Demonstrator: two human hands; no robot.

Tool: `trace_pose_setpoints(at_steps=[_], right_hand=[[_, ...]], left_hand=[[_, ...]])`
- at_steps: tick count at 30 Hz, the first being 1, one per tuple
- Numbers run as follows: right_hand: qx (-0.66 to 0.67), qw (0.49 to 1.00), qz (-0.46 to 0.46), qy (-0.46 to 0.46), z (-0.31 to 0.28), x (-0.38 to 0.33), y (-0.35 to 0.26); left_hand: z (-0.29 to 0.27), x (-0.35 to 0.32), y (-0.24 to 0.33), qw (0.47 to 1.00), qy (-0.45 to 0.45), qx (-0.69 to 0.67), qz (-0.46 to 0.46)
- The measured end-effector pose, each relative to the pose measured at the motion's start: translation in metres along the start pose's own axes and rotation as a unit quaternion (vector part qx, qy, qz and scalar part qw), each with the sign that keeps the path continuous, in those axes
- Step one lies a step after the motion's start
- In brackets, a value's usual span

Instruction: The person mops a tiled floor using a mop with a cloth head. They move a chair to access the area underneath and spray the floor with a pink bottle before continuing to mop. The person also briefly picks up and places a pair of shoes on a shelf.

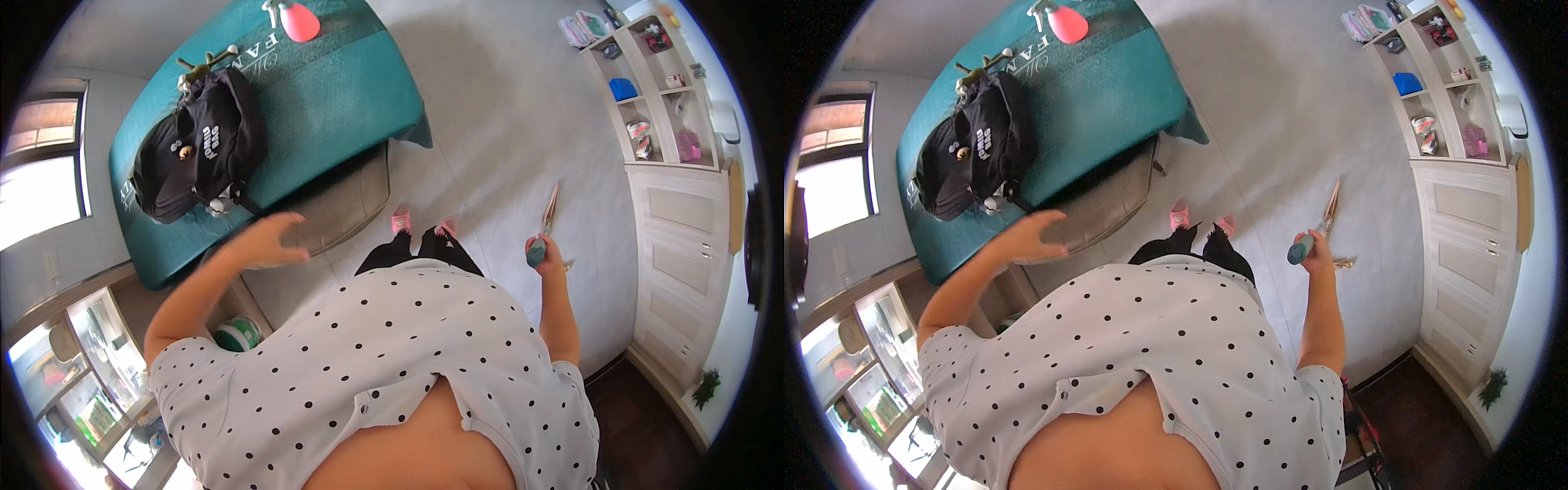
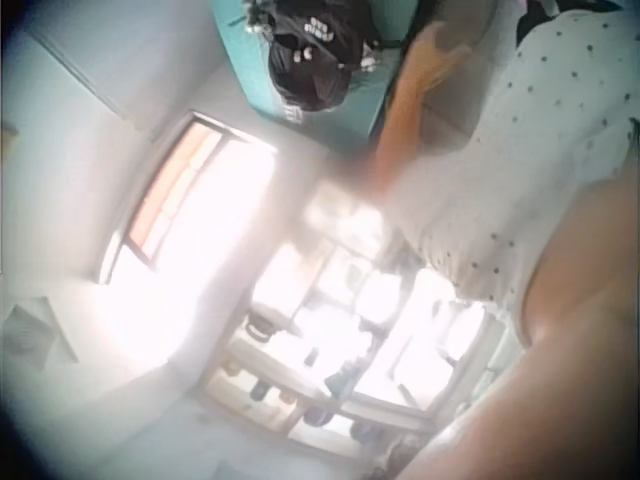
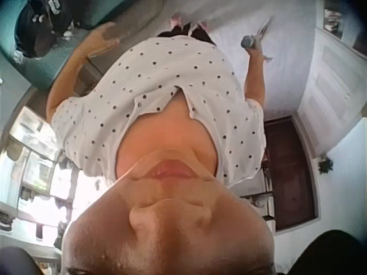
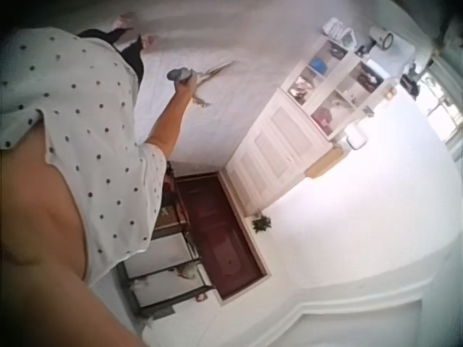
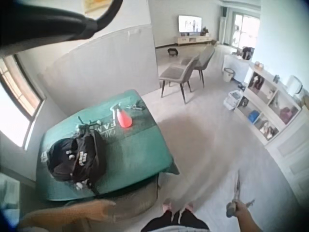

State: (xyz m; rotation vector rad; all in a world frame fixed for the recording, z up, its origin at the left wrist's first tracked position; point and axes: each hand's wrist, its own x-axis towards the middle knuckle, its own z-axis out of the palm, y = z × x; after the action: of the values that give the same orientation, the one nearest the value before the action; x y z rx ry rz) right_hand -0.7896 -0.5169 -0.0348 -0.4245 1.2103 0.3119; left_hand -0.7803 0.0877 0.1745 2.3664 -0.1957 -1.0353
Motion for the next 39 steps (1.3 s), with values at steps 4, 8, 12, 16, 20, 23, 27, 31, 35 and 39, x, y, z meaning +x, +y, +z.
trace_pose_setpoints(at_steps=[4,8,12,16,20,23,27,31,35,39], right_hand=[[0.085,0.996,-0.015,-0.021,-0.02,-0.004,-0.008],[0.169,0.984,-0.008,-0.055,-0.029,-0.029,-0.024],[0.216,0.97,0.027,-0.103,-0.04,-0.053,-0.046],[0.216,0.969,-0.018,-0.115,-0.057,-0.067,-0.081],[0.241,0.964,-0.007,-0.116,-0.07,-0.085,-0.128],[0.253,0.959,0.014,-0.126,-0.088,-0.097,-0.162],[0.27,0.946,0.096,-0.15,-0.109,-0.118,-0.206],[0.287,0.935,0.119,-0.172,-0.137,-0.127,-0.239],[0.29,0.931,0.116,-0.191,-0.154,-0.141,-0.25],[0.282,0.925,0.131,-0.219,-0.173,-0.145,-0.245]], left_hand=[[0.08,-0.001,-0.016,0.993,0.061,0.1,0.018],[0.117,0.022,-0.027,0.956,0.205,0.206,-0.046],[0.129,0.039,-0.041,0.973,0.161,0.158,-0.055],[0.135,0.053,-0.019,0.977,0.159,0.121,-0.069],[0.149,0.062,0.033,0.974,0.185,0.093,-0.096],[0.171,0.06,0.062,0.969,0.196,0.086,-0.12],[0.233,0.051,0.108,0.964,0.185,0.083,-0.17],[0.3,0.046,0.159,0.965,0.203,0.051,-0.159],[0.359,0.033,0.204,0.965,0.191,0.046,-0.172],[0.429,0.0,0.206,0.969,0.185,0.035,-0.162]])
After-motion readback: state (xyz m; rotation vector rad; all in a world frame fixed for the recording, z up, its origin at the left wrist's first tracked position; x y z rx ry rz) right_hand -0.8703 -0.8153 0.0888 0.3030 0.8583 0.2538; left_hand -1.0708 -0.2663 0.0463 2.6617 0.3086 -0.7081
